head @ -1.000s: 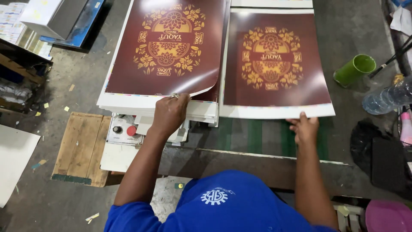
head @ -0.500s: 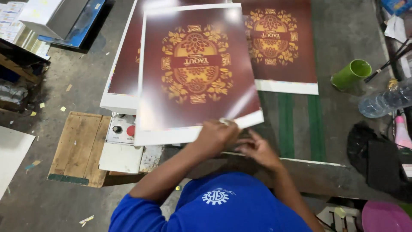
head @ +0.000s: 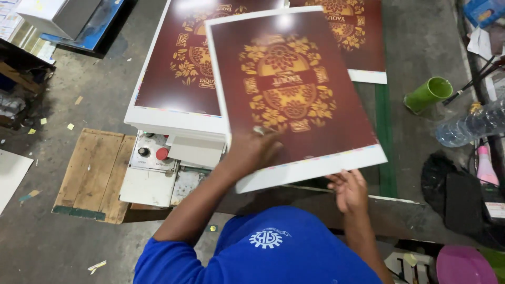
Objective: The person repeatedly picks up large printed sheets featuring a maroon and gold design from a pile on a table. They lift each sheet and place it onto a separate stack, aligning the edges to maintain a neat pile. The process is continuous throughout the video, with the person handling the sheets by hand.
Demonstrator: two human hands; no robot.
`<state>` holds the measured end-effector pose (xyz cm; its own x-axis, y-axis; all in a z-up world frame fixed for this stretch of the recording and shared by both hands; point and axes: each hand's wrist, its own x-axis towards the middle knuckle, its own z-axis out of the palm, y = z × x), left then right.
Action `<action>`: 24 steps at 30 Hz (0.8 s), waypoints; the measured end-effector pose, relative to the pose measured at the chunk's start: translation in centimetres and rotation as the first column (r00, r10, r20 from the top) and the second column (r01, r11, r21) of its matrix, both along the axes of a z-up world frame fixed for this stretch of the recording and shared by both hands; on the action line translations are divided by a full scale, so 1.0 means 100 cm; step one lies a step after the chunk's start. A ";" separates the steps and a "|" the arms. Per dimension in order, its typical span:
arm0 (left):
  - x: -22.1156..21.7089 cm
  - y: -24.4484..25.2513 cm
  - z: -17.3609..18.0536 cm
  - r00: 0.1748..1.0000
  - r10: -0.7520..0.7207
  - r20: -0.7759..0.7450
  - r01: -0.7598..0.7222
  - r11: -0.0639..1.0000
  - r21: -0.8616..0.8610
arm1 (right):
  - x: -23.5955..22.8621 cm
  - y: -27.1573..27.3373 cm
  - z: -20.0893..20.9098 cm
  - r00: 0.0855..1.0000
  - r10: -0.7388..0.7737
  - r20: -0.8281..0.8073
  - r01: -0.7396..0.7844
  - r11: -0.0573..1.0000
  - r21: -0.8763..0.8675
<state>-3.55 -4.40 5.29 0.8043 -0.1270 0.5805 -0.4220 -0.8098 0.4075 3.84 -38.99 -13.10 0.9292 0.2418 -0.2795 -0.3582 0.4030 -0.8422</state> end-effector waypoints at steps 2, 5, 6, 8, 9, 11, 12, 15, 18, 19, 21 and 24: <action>0.003 0.027 -0.028 0.986 0.094 -0.136 -0.088 0.995 0.048 | 0.000 -0.025 -0.012 0.998 -0.062 0.029 0.063 0.997 -0.033; 0.010 0.058 -0.056 0.955 0.237 -0.178 -0.200 0.958 0.205 | 0.004 -0.063 -0.023 0.979 -0.186 0.084 0.195 0.974 -0.116; 0.012 0.067 -0.063 0.955 0.282 -0.091 -0.245 0.924 0.295 | 0.003 -0.075 -0.026 0.965 -0.241 0.105 0.256 0.952 -0.167; 0.012 0.076 -0.058 0.951 0.286 -0.120 -0.230 0.909 0.347 | 0.004 -0.097 -0.033 0.958 -0.269 0.101 0.285 0.936 -0.204; 0.012 0.080 -0.056 0.944 0.295 -0.147 -0.216 0.892 0.398 | 0.004 -0.108 -0.037 0.950 -0.294 0.100 0.310 0.920 -0.240; 0.016 0.086 -0.069 0.938 0.296 -0.182 -0.199 0.887 0.416 | 0.004 -0.123 -0.047 0.947 -0.308 0.092 0.321 0.913 -0.251; 0.018 0.090 -0.075 0.929 0.301 -0.213 -0.186 0.881 0.436 | 0.005 -0.130 -0.052 0.944 -0.317 0.086 0.329 0.909 -0.258; 0.017 0.090 -0.051 0.923 0.276 -0.269 -0.140 0.891 0.431 | 0.001 -0.134 -0.058 0.939 -0.335 0.081 0.344 0.897 -0.276; 0.019 0.095 -0.042 0.932 0.202 -0.301 -0.073 0.917 0.391 | 0.005 -0.131 -0.063 0.941 -0.326 0.087 0.337 0.894 -0.297; 0.018 0.097 -0.040 0.931 0.201 -0.306 -0.070 0.918 0.391 | 0.008 -0.126 -0.062 0.942 -0.327 0.082 0.336 0.893 -0.300; 0.017 0.101 -0.035 0.945 0.128 -0.300 -0.067 0.977 0.205 | 0.014 -0.115 -0.061 0.950 -0.305 0.070 0.311 0.896 -0.318; 0.015 0.097 -0.028 0.948 0.195 -0.251 -0.142 0.967 0.212 | 0.037 -0.087 -0.052 0.955 -0.292 0.044 0.290 0.898 -0.330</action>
<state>-2.10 5.31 2.53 0.9454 -0.0622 0.3198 -0.1692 -0.9326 0.3189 7.54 -47.66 -18.34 0.9419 -0.1459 -0.3026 -0.2735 0.1901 -0.9429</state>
